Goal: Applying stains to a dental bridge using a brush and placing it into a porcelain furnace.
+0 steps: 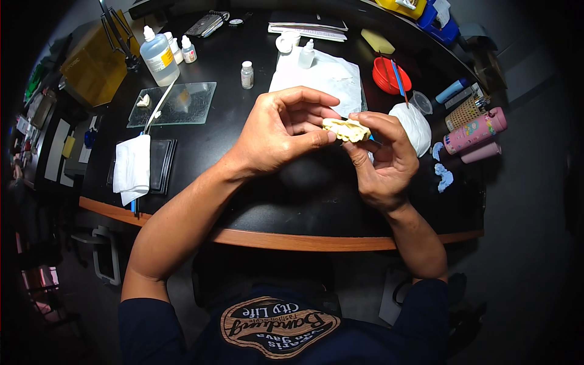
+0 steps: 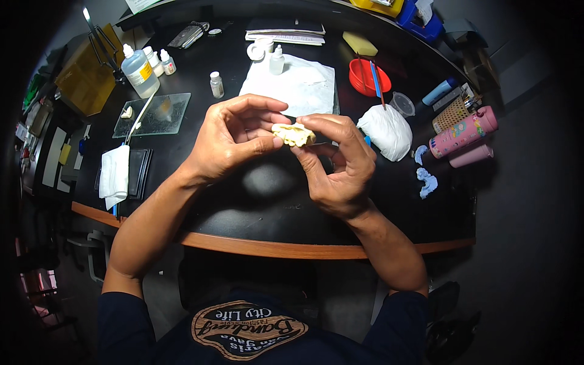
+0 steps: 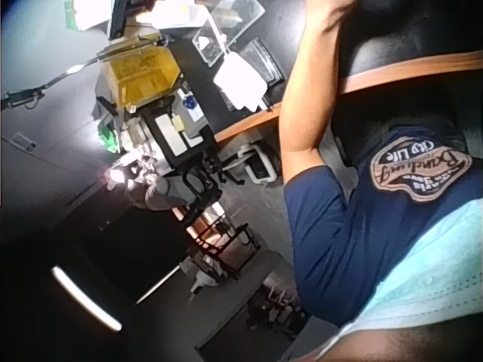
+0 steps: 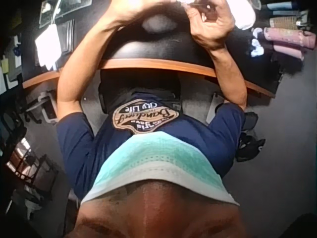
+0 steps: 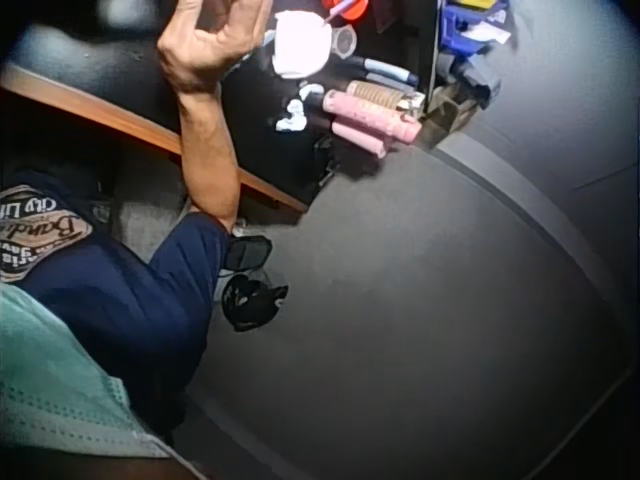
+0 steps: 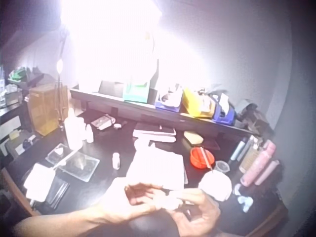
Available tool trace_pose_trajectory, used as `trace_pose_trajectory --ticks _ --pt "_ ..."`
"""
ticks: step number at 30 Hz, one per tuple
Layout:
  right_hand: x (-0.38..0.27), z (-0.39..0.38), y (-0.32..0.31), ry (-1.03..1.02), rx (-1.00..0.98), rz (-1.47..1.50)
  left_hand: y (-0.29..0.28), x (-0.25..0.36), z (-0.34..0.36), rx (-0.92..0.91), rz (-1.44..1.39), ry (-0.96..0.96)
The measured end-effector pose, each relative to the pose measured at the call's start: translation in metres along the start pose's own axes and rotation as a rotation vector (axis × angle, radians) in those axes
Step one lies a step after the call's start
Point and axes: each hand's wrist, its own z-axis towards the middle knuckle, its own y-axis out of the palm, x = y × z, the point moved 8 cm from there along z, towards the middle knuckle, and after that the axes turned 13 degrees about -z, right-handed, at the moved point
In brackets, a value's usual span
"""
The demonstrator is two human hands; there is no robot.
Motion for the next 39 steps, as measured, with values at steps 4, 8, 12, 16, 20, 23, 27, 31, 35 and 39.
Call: trace_pose_trajectory --ticks 4,8,12,16,20,23,27,31,35,39 --pt "-0.002 0.001 -0.002 -0.043 0.0 -0.03 0.001 0.003 0.0 -0.017 0.012 0.039" --pt "-0.003 0.0 -0.002 -0.091 0.006 -0.039 0.001 0.006 -0.001 -0.023 0.025 0.089" --pt "-0.005 0.0 -0.004 -0.1 0.008 -0.068 0.002 0.007 -0.001 -0.026 0.048 0.099" --pt "-0.006 -0.001 -0.003 -0.101 0.002 -0.07 0.002 0.009 -0.002 -0.02 0.046 0.098" --pt "-0.006 -0.001 -0.004 -0.115 -0.005 -0.092 0.003 0.009 -0.001 -0.027 0.06 0.109" --pt "-0.007 -0.001 -0.004 -0.116 -0.003 -0.083 0.003 0.009 0.0 -0.03 0.051 0.095" --pt "-0.009 0.001 -0.001 -0.119 -0.009 -0.066 0.002 0.007 -0.001 -0.052 0.036 0.113" --pt "-0.007 -0.001 -0.003 -0.123 0.0 -0.033 0.002 0.006 0.001 -0.04 -0.024 0.077" --pt "-0.006 -0.002 -0.003 -0.115 0.006 -0.027 0.001 0.005 0.001 -0.03 -0.023 0.073" --pt "-0.007 -0.001 -0.001 -0.132 -0.002 -0.055 0.001 0.007 0.0 -0.037 -0.02 0.086"
